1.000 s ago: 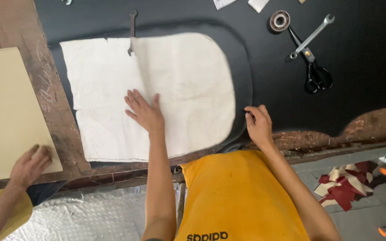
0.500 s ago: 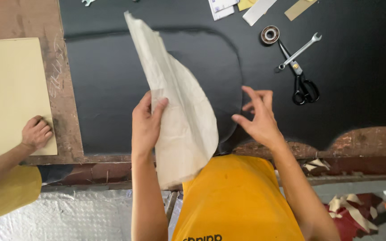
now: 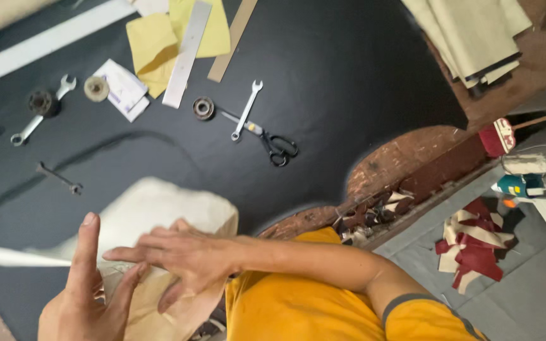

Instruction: The person cuts a piece of black fabric around a white template using shears, then handles a separate piece of padded material.

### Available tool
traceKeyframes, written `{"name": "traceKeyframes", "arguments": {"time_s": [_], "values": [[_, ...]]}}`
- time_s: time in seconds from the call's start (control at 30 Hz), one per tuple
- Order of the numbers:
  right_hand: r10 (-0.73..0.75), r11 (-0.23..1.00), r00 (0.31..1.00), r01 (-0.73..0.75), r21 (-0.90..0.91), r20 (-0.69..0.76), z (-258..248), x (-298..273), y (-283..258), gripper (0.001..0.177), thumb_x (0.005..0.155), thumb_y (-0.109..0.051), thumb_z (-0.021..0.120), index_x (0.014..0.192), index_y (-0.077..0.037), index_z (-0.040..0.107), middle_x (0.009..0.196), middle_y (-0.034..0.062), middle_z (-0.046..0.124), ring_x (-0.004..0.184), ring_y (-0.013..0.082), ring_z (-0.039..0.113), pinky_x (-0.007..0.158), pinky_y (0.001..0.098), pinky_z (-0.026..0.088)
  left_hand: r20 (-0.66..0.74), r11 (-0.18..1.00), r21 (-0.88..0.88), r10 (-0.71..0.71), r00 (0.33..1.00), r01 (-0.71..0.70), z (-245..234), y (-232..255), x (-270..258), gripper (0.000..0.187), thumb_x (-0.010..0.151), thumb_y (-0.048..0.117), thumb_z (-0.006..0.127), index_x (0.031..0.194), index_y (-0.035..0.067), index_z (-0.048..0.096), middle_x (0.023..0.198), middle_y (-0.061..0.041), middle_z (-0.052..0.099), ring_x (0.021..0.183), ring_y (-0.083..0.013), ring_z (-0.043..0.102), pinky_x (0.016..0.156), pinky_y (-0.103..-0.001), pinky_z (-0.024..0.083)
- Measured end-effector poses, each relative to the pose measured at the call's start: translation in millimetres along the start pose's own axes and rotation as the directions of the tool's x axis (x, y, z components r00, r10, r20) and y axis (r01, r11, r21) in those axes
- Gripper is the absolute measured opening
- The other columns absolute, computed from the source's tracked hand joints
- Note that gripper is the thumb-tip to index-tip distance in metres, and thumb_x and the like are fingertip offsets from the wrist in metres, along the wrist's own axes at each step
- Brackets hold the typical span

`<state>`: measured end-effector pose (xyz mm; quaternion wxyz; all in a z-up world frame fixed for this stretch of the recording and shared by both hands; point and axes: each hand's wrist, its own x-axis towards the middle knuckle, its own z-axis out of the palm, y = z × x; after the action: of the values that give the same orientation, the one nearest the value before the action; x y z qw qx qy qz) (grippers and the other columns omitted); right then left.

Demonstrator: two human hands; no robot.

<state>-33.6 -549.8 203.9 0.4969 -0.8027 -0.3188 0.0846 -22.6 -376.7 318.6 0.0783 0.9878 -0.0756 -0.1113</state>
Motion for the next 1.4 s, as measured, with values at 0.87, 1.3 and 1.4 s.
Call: {"name": "traceKeyframes", "arguments": {"time_s": [0.87,1.3,1.4], "values": [[0.629,0.641,0.54,0.047,0.766,-0.559,-119,-218,166,0.065,0.096,0.006,0.067,0.154,-0.004,0.038,0.131,0.0161,0.064,0.121,0.0193,0.064,0.109,0.0326,0.052,0.034,0.267,-0.964,0.115,0.993,0.002,174,164,71,0.11,0.078,0.004,0.083,0.164,0.014,0.015,0.168,-0.016,0.031,0.137,-0.0315,0.053,0.11,-0.04,0.049],[0.56,0.645,0.652,-0.73,-0.225,-0.51,-115,-247,107,0.067,0.068,-0.033,0.098,0.126,-0.015,0.07,0.127,0.0154,0.053,0.121,0.0338,0.05,0.096,0.0476,0.04,0.113,0.657,-0.74,0.336,0.935,-0.147,135,149,61,0.072,0.081,-0.004,0.075,0.147,0.014,0.056,0.14,-0.013,0.068,0.126,-0.0224,0.068,0.103,-0.035,0.051],[0.581,0.812,0.743,-0.558,0.171,-0.332,-125,-220,97,0.073,0.067,-0.021,0.092,0.128,0.002,0.059,0.126,0.0172,0.058,0.119,0.0284,0.057,0.099,0.0378,0.048,0.068,0.665,-0.635,0.555,0.829,-0.393,123,168,79,0.076,0.074,-0.003,0.079,0.144,0.018,0.059,0.132,-0.013,0.072,0.107,-0.0274,0.071,0.094,-0.037,0.054]]}}
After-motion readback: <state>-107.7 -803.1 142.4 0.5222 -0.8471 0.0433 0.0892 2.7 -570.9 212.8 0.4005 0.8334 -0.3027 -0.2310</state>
